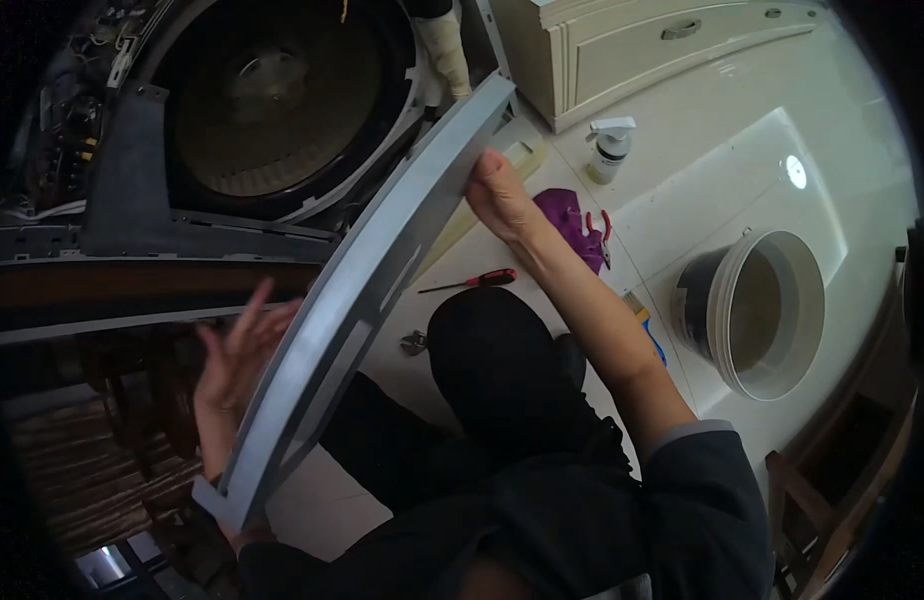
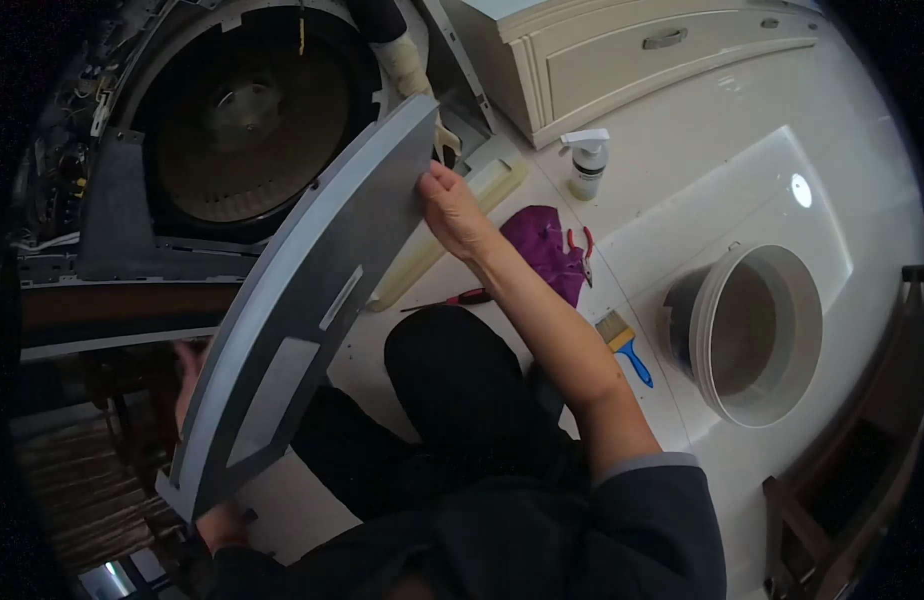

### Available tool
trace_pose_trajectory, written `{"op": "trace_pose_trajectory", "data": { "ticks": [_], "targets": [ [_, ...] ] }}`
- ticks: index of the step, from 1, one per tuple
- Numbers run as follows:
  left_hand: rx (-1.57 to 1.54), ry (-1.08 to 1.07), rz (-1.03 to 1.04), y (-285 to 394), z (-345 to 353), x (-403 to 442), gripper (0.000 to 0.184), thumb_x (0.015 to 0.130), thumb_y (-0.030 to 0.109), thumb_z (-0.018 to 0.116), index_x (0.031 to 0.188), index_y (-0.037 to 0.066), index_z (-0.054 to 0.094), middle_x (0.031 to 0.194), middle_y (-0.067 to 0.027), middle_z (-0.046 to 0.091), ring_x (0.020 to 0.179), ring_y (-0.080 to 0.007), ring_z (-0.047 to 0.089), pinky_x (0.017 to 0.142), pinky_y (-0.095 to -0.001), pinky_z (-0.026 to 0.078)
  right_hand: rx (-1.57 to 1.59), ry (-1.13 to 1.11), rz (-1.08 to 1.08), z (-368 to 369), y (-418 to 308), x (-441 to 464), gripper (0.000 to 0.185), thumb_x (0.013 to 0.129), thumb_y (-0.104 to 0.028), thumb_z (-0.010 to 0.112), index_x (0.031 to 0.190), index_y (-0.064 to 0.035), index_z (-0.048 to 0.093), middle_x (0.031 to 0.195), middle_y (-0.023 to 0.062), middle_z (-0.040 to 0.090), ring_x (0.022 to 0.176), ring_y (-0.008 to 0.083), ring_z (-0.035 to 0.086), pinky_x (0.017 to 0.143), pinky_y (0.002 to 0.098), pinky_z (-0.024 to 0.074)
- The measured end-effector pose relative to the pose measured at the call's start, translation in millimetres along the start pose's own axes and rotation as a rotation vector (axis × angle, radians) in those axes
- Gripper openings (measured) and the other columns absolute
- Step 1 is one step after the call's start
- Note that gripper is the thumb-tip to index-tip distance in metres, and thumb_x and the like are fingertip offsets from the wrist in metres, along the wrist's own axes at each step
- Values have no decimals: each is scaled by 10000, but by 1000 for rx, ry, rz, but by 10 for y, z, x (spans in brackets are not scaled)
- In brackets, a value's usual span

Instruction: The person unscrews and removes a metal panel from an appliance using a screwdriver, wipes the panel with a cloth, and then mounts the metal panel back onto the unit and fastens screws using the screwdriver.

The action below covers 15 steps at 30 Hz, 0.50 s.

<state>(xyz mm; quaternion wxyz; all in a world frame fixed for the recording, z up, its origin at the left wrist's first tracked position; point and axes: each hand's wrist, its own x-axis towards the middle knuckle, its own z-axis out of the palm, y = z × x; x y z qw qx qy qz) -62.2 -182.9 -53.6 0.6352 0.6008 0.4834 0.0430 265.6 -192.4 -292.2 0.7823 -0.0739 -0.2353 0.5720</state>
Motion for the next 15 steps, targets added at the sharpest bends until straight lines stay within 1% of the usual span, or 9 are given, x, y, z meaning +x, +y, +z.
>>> {"op": "trace_pose_trajectory", "data": {
  "ticks": [1,3,6,7,9,10,12,13,15],
  "targets": [
    [-35,118,57,85,-126,-93,1116,764,824,487,1502,19,257,1299,-242,559,1179,-341,583,1033,-450,440,-28,49,-27,-76,-59,-7,541,896,-384,683,1288,-42,536,1226,41,621,1147,149,553,1028,328,397],
    [-242,-81,501,148,-355,-256,1199,702,897,419,1497,12,266,1376,-232,507,1256,-343,516,1103,-464,354,-45,113,-51,-270,-145,-55,546,899,-408,670,1282,-42,540,1238,44,616,1171,152,541,1046,333,381],
    [71,-82,686,195,-239,-210,1177,703,861,501,1472,-7,298,1334,-183,548,1206,-298,549,1073,-425,385,-71,136,-62,-517,-191,-99,626,899,-453,635,1341,-33,493,1351,55,552,1254,191,485,1117,386,310],
    [81,34,706,28,-353,-189,1165,694,830,566,1452,-19,315,1307,-162,553,1178,-277,551,1047,-407,402,-72,165,-64,-588,-189,-128,630,902,-457,628,1348,-35,487,1372,59,537,1269,198,474,1121,390,304],
    [-99,571,411,-568,-716,-140,1064,633,638,818,1355,-29,409,1233,-102,538,1102,-240,545,961,-365,438,-71,203,-68,-661,-192,-207,634,906,-462,620,1355,-37,481,1392,63,522,1284,204,463,1126,393,298],
    [-97,572,405,-487,-570,-70,1064,633,638,818,1355,-29,409,1233,-102,538,1102,-240,545,961,-365,438,-67,218,-64,-674,-201,-243,632,911,-463,612,1359,-38,479,1402,67,515,1296,208,452,1130,394,292],
    [288,328,647,-200,-63,214,1031,572,455,921,1332,-23,415,1252,-106,511,1120,-225,527,939,-351,440,-63,234,-61,-684,-201,-295,630,916,-465,603,1364,-40,477,1411,72,507,1308,212,440,1134,396,285],
    [289,322,646,-137,46,303,1031,572,455,921,1332,-23,415,1252,-106,511,1120,-225,527,939,-351,440,-63,273,-56,-687,-203,-333,636,917,-471,598,1368,-40,473,1411,72,507,1313,216,435,1137,395,280],
    [270,421,668,-47,226,443,890,559,257,929,1269,-22,471,1189,-112,549,1074,-220,550,907,-350,454,-68,322,-59,-773,-187,-398,642,918,-477,592,1372,-40,469,1412,72,506,1318,220,430,1140,395,275]
  ]
}}
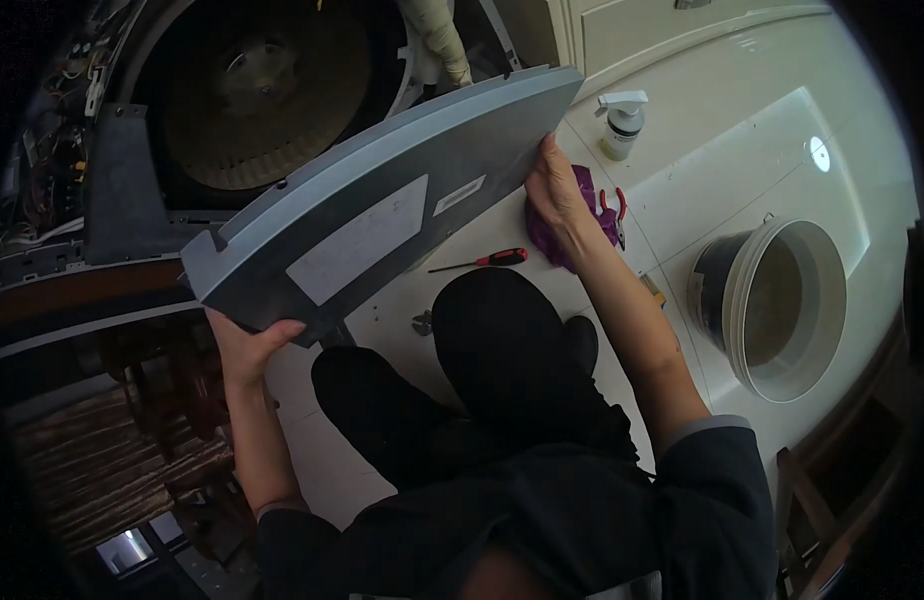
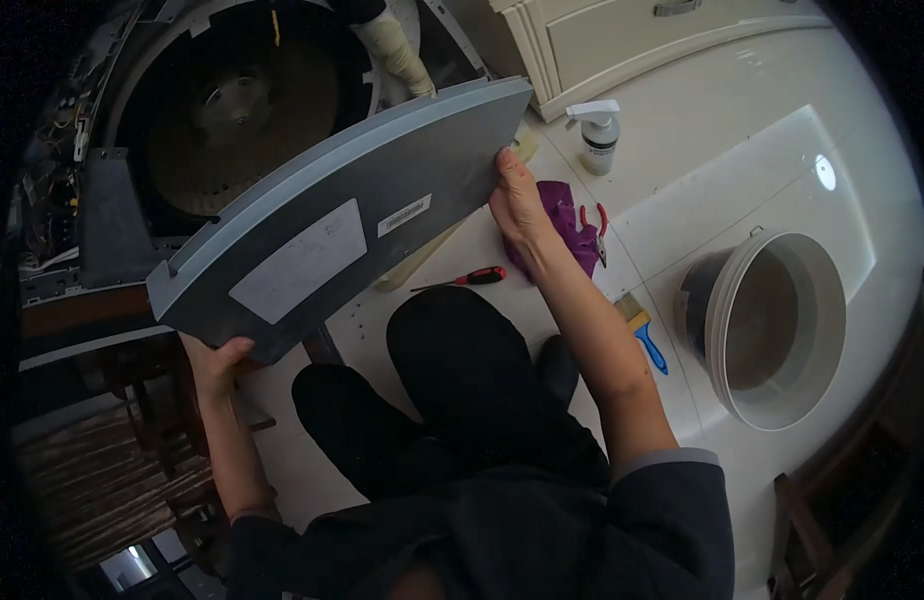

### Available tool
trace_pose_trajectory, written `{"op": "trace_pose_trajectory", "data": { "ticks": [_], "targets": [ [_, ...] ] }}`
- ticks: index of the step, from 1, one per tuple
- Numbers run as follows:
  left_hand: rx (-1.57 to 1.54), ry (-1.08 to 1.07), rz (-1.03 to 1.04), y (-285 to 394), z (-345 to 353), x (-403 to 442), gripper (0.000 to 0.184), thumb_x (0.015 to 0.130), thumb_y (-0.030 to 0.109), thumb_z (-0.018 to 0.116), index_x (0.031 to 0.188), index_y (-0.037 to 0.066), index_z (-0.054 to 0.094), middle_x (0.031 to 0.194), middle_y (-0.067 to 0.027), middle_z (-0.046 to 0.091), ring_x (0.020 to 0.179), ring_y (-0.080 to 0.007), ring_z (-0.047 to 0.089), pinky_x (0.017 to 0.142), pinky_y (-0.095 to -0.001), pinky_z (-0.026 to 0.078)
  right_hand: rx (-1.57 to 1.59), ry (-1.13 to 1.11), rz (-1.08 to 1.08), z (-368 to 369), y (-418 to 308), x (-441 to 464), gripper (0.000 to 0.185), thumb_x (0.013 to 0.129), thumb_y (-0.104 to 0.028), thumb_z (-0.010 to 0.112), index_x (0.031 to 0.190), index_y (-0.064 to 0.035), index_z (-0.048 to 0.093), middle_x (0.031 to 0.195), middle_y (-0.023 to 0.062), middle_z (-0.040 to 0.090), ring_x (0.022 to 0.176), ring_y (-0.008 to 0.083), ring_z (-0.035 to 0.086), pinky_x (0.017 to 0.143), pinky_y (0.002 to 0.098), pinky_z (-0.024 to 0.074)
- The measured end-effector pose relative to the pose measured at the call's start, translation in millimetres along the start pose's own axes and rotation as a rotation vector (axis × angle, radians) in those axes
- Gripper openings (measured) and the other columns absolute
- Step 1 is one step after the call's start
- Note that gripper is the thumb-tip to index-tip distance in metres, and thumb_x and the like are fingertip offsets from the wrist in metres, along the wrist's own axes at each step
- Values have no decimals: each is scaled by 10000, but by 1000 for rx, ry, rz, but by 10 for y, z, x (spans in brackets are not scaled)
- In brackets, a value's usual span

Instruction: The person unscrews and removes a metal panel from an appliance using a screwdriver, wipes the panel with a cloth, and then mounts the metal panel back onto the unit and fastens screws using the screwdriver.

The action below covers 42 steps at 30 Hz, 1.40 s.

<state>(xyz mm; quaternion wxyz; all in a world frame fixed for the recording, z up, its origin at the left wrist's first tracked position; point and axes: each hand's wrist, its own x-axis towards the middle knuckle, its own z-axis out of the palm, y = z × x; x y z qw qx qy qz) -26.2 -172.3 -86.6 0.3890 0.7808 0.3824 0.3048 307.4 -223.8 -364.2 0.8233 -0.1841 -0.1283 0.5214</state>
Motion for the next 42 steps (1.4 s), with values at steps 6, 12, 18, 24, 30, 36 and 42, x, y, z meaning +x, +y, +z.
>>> {"op": "trace_pose_trajectory", "data": {
  "ticks": [6,12,18,24,30,36,42],
  "targets": [
    [51,0,-101,241,302,105,636,618,178,860,1147,-18,566,1038,-103,619,957,-217,608,852,-342,489,23,110,41,-132,40,-37,661,916,-505,576,1377,-45,465,1410,70,509,1315,220,435,1140,396,280],
    [40,42,-32,410,536,289,566,649,189,853,1114,13,582,1000,-87,649,904,-199,638,823,-322,507,38,146,73,-256,23,42,648,923,-518,553,1357,-43,479,1375,70,535,1282,200,466,1111,386,317],
    [142,33,-37,509,554,328,528,662,195,855,1090,18,601,971,-86,665,876,-185,650,816,-314,516,-1248,448,233,-775,-104,-341,447,940,-419,590,1172,-37,598,1115,123,627,1070,214,554,925,376,415],
    [236,45,-37,409,586,364,485,681,146,846,1085,15,612,970,-83,669,867,-181,652,806,-300,518,-2340,4,-75,-1302,285,-859,418,648,-321,764,938,-41,652,937,116,585,994,278,539,897,398,393],
    [235,-8,-61,348,541,399,500,689,166,853,1102,8,619,1007,-85,672,896,-171,650,815,-304,521,-749,132,235,-642,-800,-909,489,821,-210,687,1248,-6,562,1226,141,616,1112,277,586,984,375,439],
    [191,-49,-43,334,689,486,518,671,178,849,1107,10,626,998,-73,685,911,-164,655,826,-306,519,-247,136,74,338,-1182,-900,598,812,-165,700,1324,34,462,1204,145,610,1114,236,606,1007,343,455],
    [305,-176,75,386,851,483,478,648,169,859,1034,-16,647,930,-73,709,842,-135,677,819,-290,531,-1049,-322,-793,1697,-974,-828,615,666,-172,794,1209,-48,532,1238,190,562,1162,364,545,981,486,412]
  ]
}}
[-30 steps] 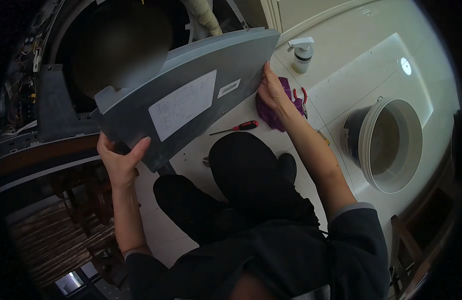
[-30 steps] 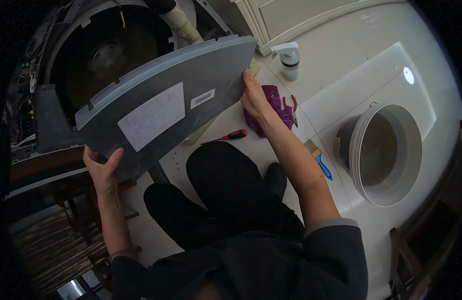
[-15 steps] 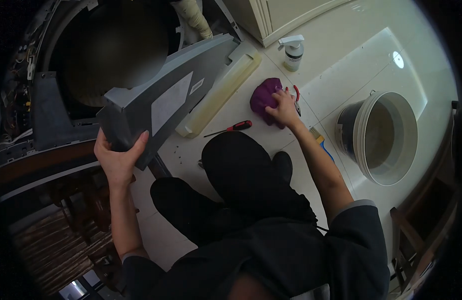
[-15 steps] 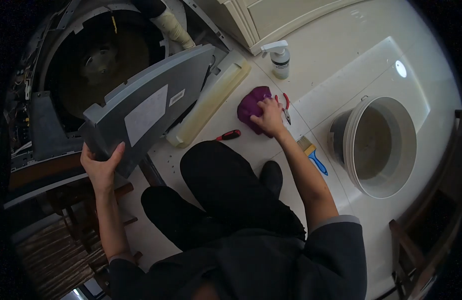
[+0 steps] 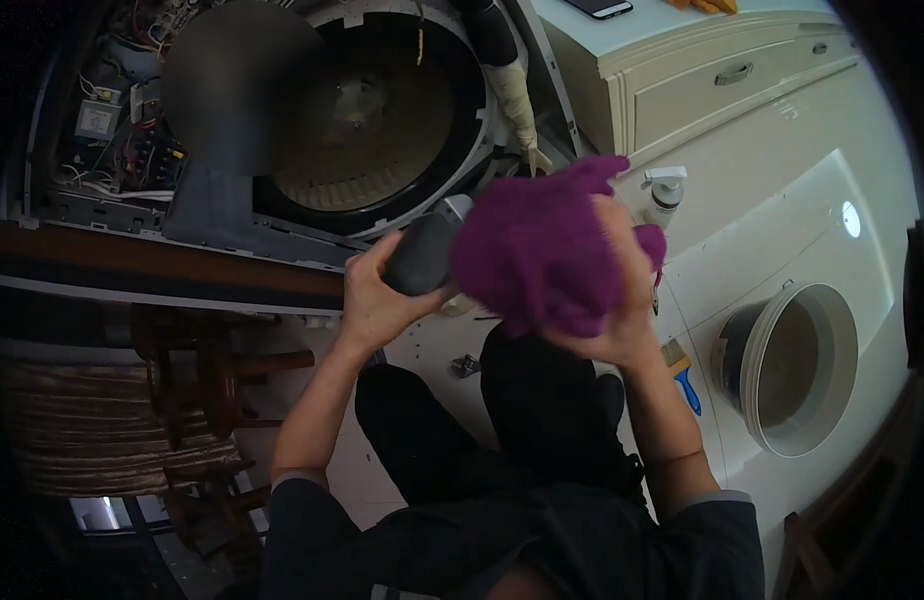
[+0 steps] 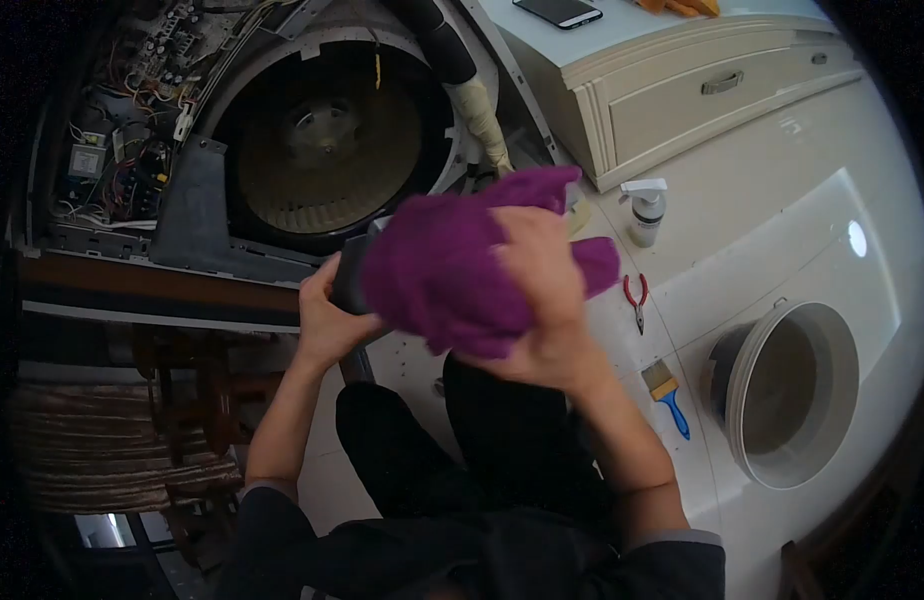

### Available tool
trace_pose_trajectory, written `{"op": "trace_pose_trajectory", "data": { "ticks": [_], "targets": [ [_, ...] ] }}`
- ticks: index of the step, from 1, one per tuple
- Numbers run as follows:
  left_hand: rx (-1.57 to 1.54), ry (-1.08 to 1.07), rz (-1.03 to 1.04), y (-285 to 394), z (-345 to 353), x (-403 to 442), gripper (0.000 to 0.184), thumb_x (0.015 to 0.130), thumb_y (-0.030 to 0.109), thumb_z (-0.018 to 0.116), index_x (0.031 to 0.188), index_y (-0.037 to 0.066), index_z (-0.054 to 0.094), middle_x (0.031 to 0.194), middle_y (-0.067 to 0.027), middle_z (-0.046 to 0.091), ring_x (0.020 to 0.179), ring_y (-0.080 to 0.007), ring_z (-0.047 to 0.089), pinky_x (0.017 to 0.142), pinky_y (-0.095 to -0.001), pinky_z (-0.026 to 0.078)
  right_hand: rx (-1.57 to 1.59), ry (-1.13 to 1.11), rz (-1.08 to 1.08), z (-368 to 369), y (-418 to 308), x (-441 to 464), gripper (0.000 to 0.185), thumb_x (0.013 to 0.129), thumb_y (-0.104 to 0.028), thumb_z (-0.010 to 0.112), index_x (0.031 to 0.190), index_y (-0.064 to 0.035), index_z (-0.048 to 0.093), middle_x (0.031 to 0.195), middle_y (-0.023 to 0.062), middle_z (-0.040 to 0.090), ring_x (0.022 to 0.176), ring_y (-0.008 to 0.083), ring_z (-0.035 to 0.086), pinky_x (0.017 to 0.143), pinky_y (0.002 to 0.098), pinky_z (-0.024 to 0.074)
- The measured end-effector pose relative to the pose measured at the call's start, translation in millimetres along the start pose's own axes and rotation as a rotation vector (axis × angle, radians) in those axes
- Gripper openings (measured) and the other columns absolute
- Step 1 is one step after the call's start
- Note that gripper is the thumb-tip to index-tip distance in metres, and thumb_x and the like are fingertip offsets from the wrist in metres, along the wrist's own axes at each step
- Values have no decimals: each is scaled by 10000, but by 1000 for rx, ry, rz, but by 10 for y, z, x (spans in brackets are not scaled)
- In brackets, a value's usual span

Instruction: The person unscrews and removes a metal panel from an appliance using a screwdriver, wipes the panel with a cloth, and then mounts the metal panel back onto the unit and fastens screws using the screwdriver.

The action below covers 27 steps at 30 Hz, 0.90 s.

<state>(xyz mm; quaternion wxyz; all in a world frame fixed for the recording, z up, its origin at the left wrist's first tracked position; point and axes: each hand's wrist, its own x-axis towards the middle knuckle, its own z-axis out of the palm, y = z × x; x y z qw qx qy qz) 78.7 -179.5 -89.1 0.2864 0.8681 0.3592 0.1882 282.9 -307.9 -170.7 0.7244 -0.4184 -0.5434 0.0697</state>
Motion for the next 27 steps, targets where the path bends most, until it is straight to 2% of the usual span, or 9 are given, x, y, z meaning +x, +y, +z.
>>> {"op": "trace_pose_trajectory", "data": {
  "ticks": [3,9,12,14,16,20,24,25,27],
  "targets": [
    [-70,88,82,85,69,-62,462,639,168,863,1006,-13,648,900,-78,704,830,-147,687,858,-307,535,-275,-28,-280,486,-79,169,489,629,-172,794,1057,-95,571,1232,193,559,1138,361,543,951,512,380],
    [223,96,333,-111,51,-214,423,640,131,852,980,-8,642,829,-83,686,798,-170,701,849,-311,540,-18,-8,-396,283,370,-137,381,748,-200,780,1045,-96,567,1142,205,633,1017,361,624,882,498,460],
    [54,186,52,2,-34,-234,397,644,117,839,963,-10,640,815,-78,686,769,-163,698,810,-305,539,-21,186,-65,230,595,-562,412,798,-156,743,1153,-68,555,1099,197,657,975,360,652,911,510,465],
    [60,199,68,39,-87,-269,400,645,117,835,968,-12,638,821,-76,685,760,-160,694,790,-301,537,29,369,312,199,682,-817,553,796,-182,751,1277,-53,510,1150,199,629,1028,342,643,946,515,459],
    [61,194,83,56,-92,-304,402,646,116,831,973,-14,635,827,-74,685,752,-157,691,769,-298,535,189,232,454,350,407,-701,541,842,-276,692,1293,-38,511,1180,165,612,1093,294,610,958,491,461],
    [26,130,99,-4,-48,-358,456,625,132,852,996,-18,634,877,-83,700,791,-155,693,776,-293,536,-10,357,-331,635,19,-7,407,917,-314,600,1193,-20,543,1119,157,638,1064,314,600,931,468,465],
    [-30,186,41,77,-106,-467,492,572,128,868,980,-24,639,949,-118,714,848,-175,707,829,-298,534,-68,125,-366,396,86,40,484,736,-274,778,1036,-106,439,1113,194,623,1012,382,616,884,518,458],
    [-39,184,71,113,-127,-478,467,546,125,876,918,-15,633,944,-145,722,895,-214,712,948,-384,505,-67,81,-375,351,156,30,476,740,-274,773,1037,-106,442,1112,194,623,1012,384,616,885,523,455],
    [25,166,201,71,-256,-515,450,542,135,884,884,-3,625,920,-155,725,908,-232,711,1005,-445,458,-73,41,-392,260,278,31,469,744,-274,769,1038,-107,444,1110,195,624,1012,386,616,886,527,452]
  ]
}}
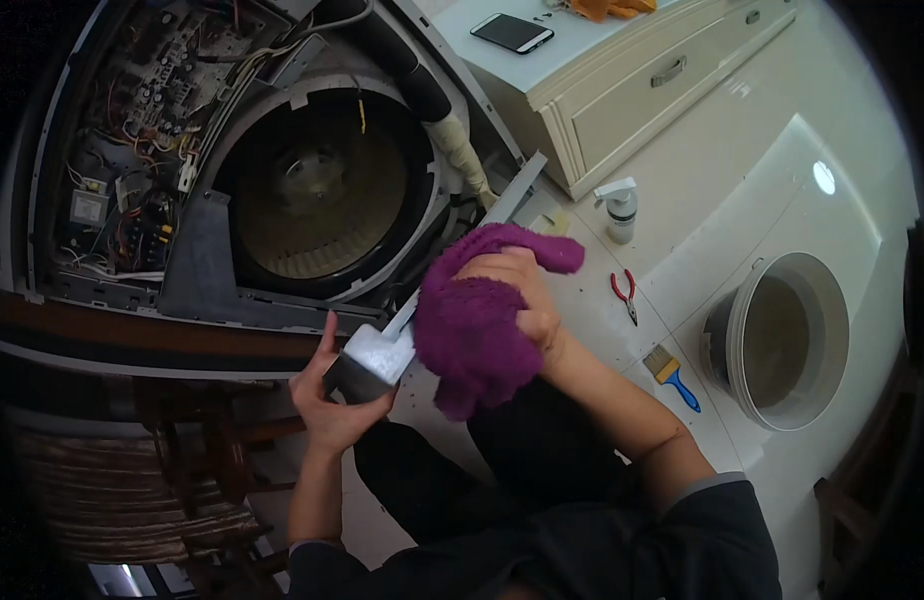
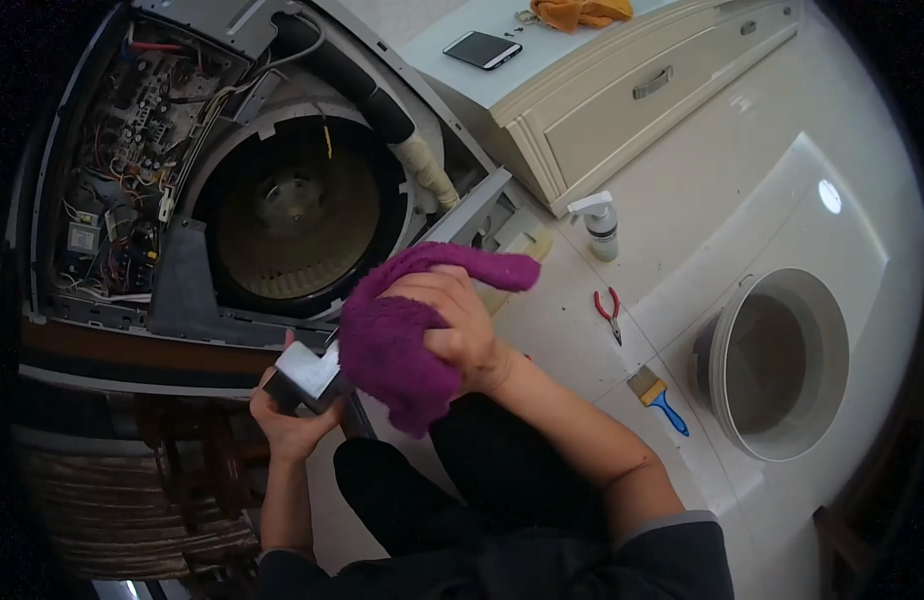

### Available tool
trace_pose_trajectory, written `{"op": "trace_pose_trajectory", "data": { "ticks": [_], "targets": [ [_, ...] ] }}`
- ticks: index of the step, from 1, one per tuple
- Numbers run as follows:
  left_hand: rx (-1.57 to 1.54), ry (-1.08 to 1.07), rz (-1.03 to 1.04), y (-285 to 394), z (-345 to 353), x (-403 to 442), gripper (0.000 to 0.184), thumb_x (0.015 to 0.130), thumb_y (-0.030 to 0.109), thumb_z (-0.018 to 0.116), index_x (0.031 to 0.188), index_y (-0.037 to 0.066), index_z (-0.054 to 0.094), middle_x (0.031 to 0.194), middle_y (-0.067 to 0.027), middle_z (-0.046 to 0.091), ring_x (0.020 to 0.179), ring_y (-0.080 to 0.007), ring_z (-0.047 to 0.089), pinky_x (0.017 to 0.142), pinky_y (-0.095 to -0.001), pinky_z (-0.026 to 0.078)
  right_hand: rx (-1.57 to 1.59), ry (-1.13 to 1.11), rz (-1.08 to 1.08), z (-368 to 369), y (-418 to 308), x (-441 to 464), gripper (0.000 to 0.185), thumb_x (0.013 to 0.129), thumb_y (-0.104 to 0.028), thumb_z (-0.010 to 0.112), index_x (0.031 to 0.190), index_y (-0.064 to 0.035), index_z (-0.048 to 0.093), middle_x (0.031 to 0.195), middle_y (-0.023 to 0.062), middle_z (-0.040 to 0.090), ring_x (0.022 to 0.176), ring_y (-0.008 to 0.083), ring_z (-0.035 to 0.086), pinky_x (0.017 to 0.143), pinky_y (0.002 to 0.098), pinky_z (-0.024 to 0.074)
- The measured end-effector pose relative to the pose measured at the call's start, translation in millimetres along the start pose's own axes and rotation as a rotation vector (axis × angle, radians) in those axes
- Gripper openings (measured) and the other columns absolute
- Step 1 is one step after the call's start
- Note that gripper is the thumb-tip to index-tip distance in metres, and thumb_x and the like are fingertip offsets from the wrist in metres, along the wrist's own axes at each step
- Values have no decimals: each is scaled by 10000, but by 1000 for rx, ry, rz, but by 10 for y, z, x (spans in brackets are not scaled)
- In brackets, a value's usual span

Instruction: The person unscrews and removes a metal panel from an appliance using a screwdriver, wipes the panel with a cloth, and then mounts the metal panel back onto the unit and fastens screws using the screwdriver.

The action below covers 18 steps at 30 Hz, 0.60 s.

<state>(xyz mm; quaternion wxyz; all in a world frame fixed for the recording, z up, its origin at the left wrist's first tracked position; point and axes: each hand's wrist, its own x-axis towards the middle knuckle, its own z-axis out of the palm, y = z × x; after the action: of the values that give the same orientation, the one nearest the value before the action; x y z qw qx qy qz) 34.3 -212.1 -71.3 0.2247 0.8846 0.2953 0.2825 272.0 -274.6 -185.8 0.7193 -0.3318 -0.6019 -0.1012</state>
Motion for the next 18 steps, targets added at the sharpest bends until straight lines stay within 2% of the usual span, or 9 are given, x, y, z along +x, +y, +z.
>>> {"op": "trace_pose_trajectory", "data": {
  "ticks": [1,3,6,10,12,13,14,17,18],
  "targets": [
    [57,-12,124,-19,-63,-5,436,538,145,891,850,9,618,895,-164,728,922,-250,711,1061,-507,412,-21,36,3,-41,62,-6,469,748,-273,765,1048,-106,445,1108,194,625,1008,389,615,886,531,451],
    [66,9,154,56,-140,-18,414,561,155,892,829,34,600,826,-153,730,890,-274,719,1108,-584,312,-25,84,-15,-103,265,-55,461,753,-271,761,1062,-105,462,1103,192,627,1007,393,611,888,535,450],
    [-1,-30,258,236,-301,-8,383,635,166,870,871,57,588,764,-108,731,860,-295,729,1099,-604,309,-114,146,32,-243,540,-96,428,744,-257,754,1073,-103,529,1107,177,629,1012,385,609,901,514,458],
    [16,22,368,243,-503,-84,357,661,178,861,852,62,583,743,-109,728,863,-301,726,1096,-611,307,-231,139,161,-527,733,142,397,719,-221,738,1081,-104,623,1120,155,629,1033,373,604,925,464,470],
    [-8,50,394,239,-597,-95,309,689,152,835,836,68,576,654,-82,696,844,-307,728,1096,-601,318,-583,149,68,-590,1019,66,420,708,-210,718,1108,-102,649,1132,141,627,1049,367,598,941,439,472],
    [-8,54,406,185,-659,-164,309,689,152,835,836,68,576,654,-82,696,844,-307,728,1096,-601,318,-571,224,94,-586,1184,71,436,702,-201,703,1113,-72,635,1135,154,616,1031,393,592,931,432,469],
    [-54,120,217,85,-728,-281,311,690,166,832,825,70,569,611,-63,664,836,-309,729,1089,-603,329,-584,231,81,-601,1315,115,436,702,-201,703,1113,-72,635,1135,154,616,1031,393,592,931,432,469],
    [-2,114,46,151,-826,-323,583,693,230,825,1139,-1,529,883,-85,657,1047,-281,661,1080,-503,379,-469,289,104,-695,1581,100,385,736,-168,643,1102,-48,627,1089,149,635,997,365,609,902,403,474],
    [-107,161,1,113,-829,-355,733,687,224,827,1249,-4,417,1026,-108,596,1108,-277,600,1070,-479,382,-188,455,448,-682,1698,23,364,763,-150,605,1107,-30,614,1061,142,646,982,341,617,892,390,473]
  ]
}}
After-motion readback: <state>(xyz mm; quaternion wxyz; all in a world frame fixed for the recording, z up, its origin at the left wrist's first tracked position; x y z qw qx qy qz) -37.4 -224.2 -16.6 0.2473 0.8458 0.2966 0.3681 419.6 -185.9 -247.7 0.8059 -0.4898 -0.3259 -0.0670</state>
